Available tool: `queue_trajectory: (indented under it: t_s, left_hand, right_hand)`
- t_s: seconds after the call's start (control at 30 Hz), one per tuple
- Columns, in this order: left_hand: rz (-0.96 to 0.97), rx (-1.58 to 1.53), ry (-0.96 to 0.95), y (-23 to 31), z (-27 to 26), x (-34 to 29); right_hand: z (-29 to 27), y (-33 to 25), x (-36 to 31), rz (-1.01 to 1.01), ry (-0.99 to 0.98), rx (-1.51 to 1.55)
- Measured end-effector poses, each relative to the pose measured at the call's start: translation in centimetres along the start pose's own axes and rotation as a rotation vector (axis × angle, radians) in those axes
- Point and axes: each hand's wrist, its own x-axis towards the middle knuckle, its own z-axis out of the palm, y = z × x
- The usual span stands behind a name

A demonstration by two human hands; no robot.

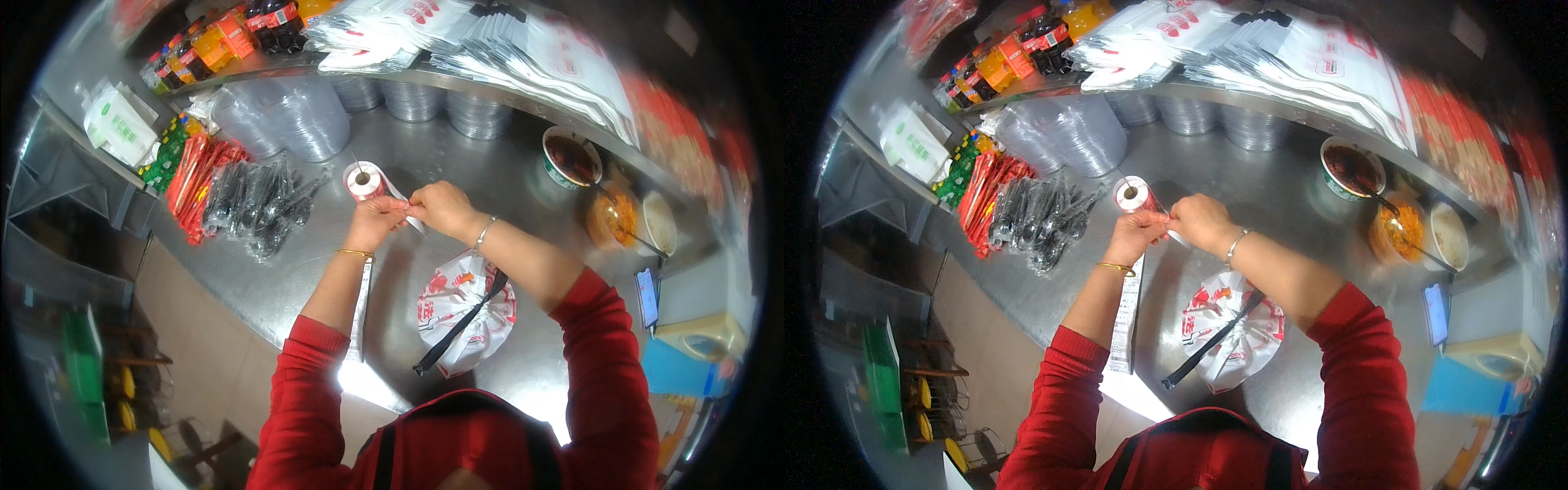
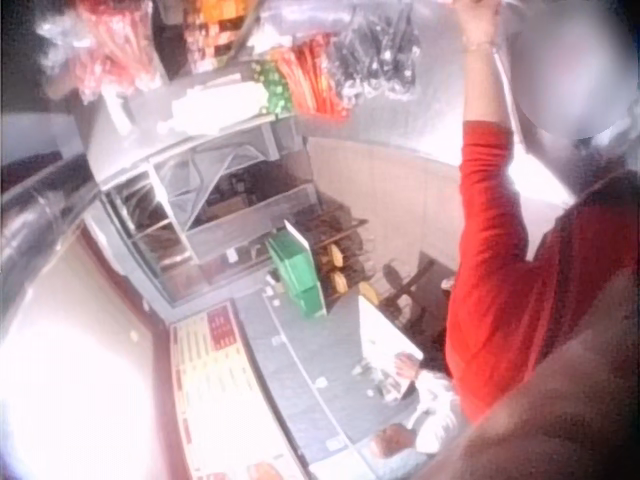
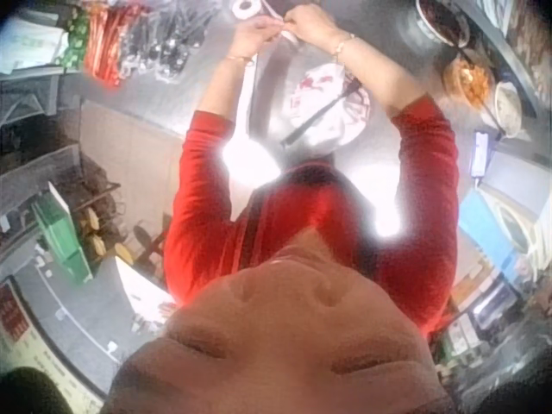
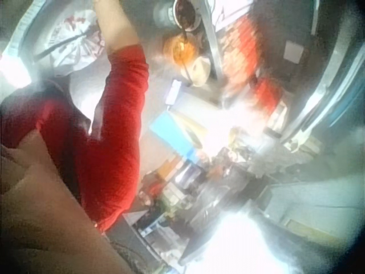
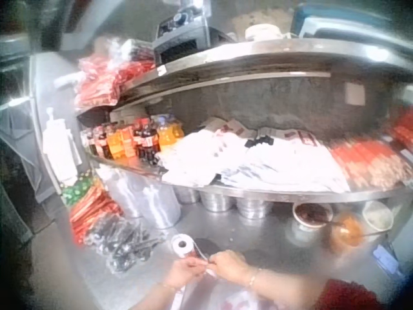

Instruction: The person assembles a takeout meal by adding toppings and sauces to a bowl of rice, then places it in a plastic bag with chopsticks. They also add a fried egg from a rice cooker to the bowl before packaging.

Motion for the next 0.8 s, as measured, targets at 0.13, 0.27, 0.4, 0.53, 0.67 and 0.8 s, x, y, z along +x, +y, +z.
queue_trajectory:
  t_s: [0.13, 0.27, 0.4, 0.53, 0.67, 0.8]
  left_hand:
    - [0.048, 0.052, -0.008, -0.8, -0.8, 0.0]
    - [0.146, 0.382, 0.136, -0.9, -4.2, -0.8]
    - [0.492, 0.824, 0.424, 1.2, -3.9, -3.5]
    - [0.386, 0.088, -0.088, 5.7, 2.4, -6.8]
    - [0.320, 0.070, -0.119, 10.8, 4.6, -10.2]
    - [0.245, 0.129, -0.304, 13.3, 7.0, -13.3]
  right_hand:
    - [1.3, 0.4, 0.3, -0.139, 0.138, -0.116]
    - [-1.0, 1.2, -1.0, -0.015, 0.301, 0.107]
    - [-4.8, 0.0, -4.2, 0.243, 0.228, 0.720]
    - [-5.9, -3.0, -8.6, 0.213, 0.195, 1.072]
    - [-8.3, -3.9, -14.3, -0.062, -0.004, 0.982]
    - [-9.3, -4.9, -18.7, -0.050, 0.042, 1.060]
